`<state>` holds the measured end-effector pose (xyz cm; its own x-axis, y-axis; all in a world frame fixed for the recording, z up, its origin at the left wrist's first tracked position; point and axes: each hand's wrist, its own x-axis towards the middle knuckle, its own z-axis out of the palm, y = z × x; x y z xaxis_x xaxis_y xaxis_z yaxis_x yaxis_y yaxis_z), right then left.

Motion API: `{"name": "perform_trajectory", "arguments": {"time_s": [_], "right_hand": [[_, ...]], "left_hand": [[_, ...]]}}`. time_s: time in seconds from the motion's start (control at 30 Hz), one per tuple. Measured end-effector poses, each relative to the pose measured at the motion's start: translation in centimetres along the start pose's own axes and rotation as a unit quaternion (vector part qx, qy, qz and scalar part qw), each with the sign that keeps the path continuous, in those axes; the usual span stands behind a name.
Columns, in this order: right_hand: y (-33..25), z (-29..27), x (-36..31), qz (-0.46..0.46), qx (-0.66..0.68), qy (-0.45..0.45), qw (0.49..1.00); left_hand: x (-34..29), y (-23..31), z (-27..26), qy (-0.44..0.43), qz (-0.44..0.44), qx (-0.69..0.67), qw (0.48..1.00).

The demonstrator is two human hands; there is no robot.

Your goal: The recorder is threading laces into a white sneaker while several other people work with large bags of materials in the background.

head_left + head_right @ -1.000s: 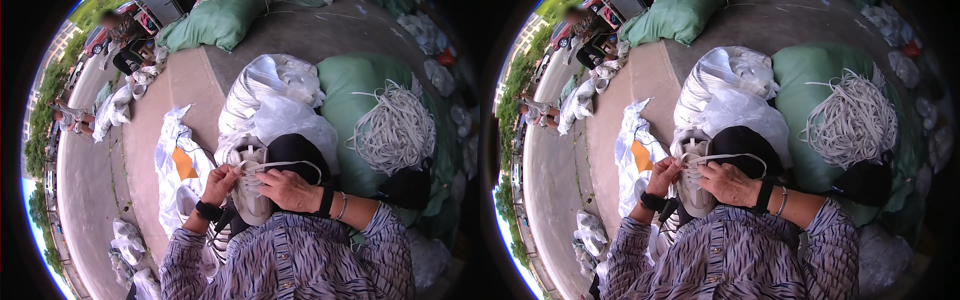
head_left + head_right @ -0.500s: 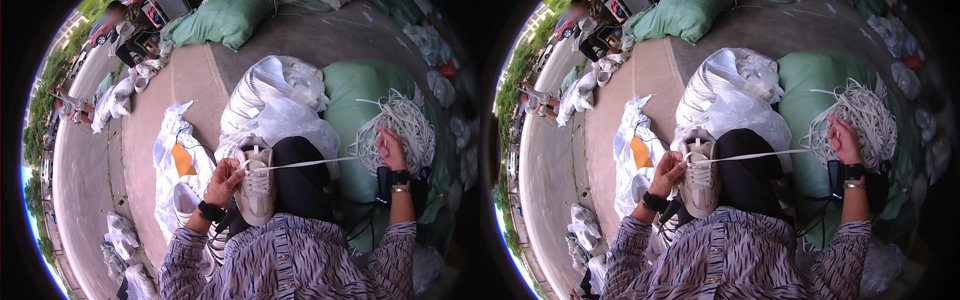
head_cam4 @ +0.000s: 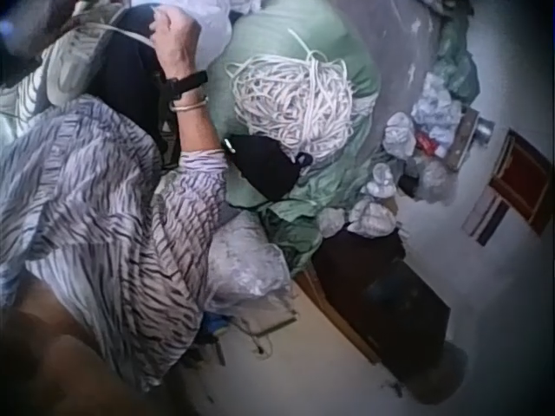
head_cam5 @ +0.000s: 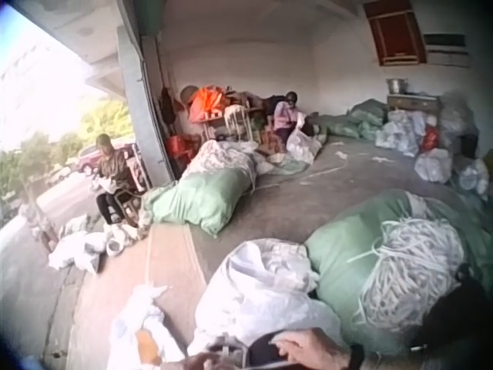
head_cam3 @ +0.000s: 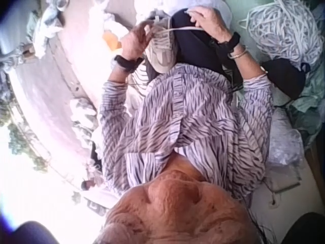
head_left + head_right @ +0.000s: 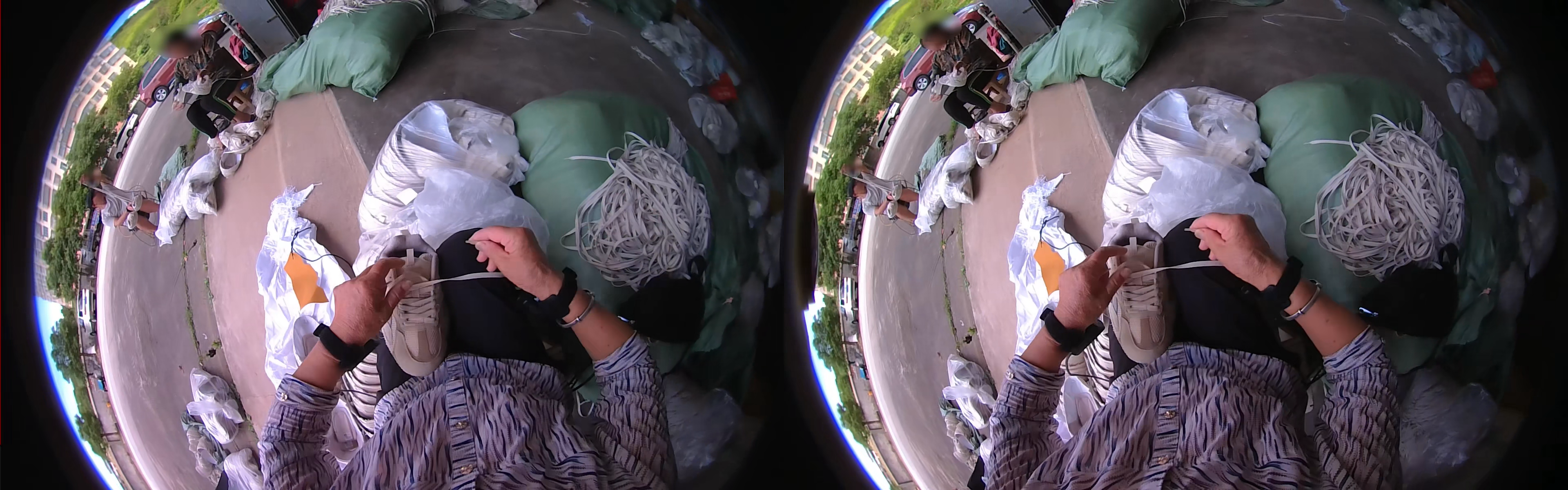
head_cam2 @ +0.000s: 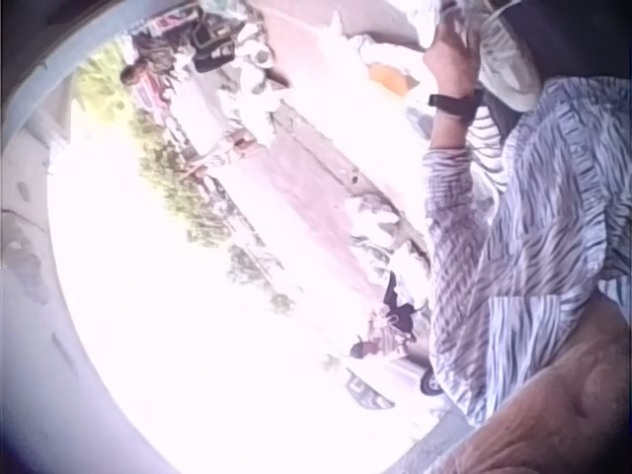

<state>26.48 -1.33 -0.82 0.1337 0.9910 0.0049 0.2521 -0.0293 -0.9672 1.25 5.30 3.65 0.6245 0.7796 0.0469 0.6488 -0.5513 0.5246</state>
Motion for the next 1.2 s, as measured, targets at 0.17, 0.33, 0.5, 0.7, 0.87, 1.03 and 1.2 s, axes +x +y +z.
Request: {"name": "perform_trajectory", "arguments": {"time_s": [0.17,0.33,0.5,0.7,0.87,1.03,1.2], "right_hand": [[-0.8,4.3,0.4,-0.092,-0.129,-0.022,0.987],[-0.7,4.8,-0.5,-0.109,-0.21,-0.043,0.971],[-0.2,5.6,-0.1,-0.161,-0.212,-0.041,0.963],[-0.1,5.8,0.4,-0.134,-0.215,-0.023,0.967],[-0.3,6.0,0.2,-0.184,-0.269,-0.072,0.942],[-1.1,5.7,0.0,-0.202,-0.362,-0.114,0.903],[-1.6,6.4,-0.4,-0.164,-0.373,-0.083,0.91]], "left_hand": [[-0.7,-1.8,0.3,0.034,0.015,0.045,0.998],[-3.6,-6.5,-2.1,-0.197,-0.309,-0.468,0.804],[-5.2,-7.7,-0.9,-0.163,-0.31,-0.56,0.751],[-3.9,-7.4,-0.2,0.039,-0.363,-0.516,0.775],[-5.0,-8.7,1.1,0.01,-0.266,-0.536,0.801],[-3.1,-3.2,1.1,0.044,-0.287,-0.487,0.823],[-3.4,-4.2,2.5,0.051,-0.209,-0.405,0.889]]}}
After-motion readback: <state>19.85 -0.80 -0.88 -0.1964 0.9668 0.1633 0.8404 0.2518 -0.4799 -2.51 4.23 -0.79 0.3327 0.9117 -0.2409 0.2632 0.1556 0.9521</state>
